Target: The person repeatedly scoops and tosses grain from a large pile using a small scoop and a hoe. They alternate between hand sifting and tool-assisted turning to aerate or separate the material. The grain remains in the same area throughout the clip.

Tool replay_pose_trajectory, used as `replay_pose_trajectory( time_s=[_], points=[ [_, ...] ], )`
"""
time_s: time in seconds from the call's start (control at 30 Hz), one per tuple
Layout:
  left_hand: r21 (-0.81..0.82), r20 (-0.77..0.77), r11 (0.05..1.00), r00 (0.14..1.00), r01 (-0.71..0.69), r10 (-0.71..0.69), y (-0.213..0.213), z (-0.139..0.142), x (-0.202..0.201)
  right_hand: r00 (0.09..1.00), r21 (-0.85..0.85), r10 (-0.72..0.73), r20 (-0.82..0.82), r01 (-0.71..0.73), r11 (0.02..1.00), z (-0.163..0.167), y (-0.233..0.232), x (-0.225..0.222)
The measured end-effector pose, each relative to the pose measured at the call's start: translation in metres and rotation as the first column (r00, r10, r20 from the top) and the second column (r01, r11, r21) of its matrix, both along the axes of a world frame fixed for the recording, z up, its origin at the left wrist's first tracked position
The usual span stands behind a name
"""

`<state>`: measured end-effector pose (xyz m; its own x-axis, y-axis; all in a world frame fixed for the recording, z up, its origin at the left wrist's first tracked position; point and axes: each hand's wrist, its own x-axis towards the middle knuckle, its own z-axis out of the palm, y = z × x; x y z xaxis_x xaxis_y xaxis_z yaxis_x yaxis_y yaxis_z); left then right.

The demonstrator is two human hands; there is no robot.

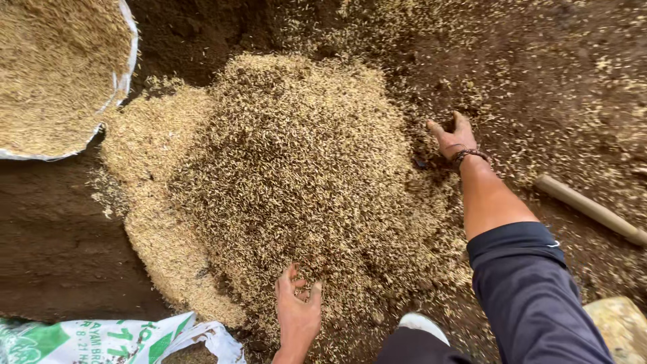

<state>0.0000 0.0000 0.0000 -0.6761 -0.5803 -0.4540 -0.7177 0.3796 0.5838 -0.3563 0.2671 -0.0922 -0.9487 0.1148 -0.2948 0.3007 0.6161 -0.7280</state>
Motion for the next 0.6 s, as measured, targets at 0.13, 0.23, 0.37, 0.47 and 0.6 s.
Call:
replay_pose_trajectory(
  time_s=[0.13, 0.23, 0.37, 0.47, 0.6],
  points=[
    [-0.006, 0.007, 0.999, 0.999, -0.044, 0.044, -0.009, -0.009, 0.012, 0.959, 0.323, 0.243, 0.145, -0.278, 0.905, 0.007, -0.048, 0.029],
    [0.030, -0.016, 0.999, 0.999, -0.042, 0.043, -0.004, -0.012, 0.010, 0.959, 0.192, 0.275, -0.065, -0.259, 0.947, 0.003, -0.072, 0.055],
    [0.138, 0.026, 0.989, 0.998, -0.057, 0.054, 0.017, -0.005, 0.002, 0.924, -0.042, 0.222, -0.312, -0.247, 0.968, -0.001, -0.071, 0.101],
    [0.160, 0.042, 0.987, 0.999, -0.022, 0.015, 0.036, -0.009, -0.009, 0.993, -0.070, 0.087, -0.083, -0.093, 0.993, 0.003, -0.083, 0.118],
    [0.136, 0.011, 0.990, 0.999, 0.028, -0.030, 0.050, 0.000, -0.003, 0.997, -0.287, 0.061, -0.050, -0.073, 0.955, 0.030, -0.085, 0.132]
  ],
)
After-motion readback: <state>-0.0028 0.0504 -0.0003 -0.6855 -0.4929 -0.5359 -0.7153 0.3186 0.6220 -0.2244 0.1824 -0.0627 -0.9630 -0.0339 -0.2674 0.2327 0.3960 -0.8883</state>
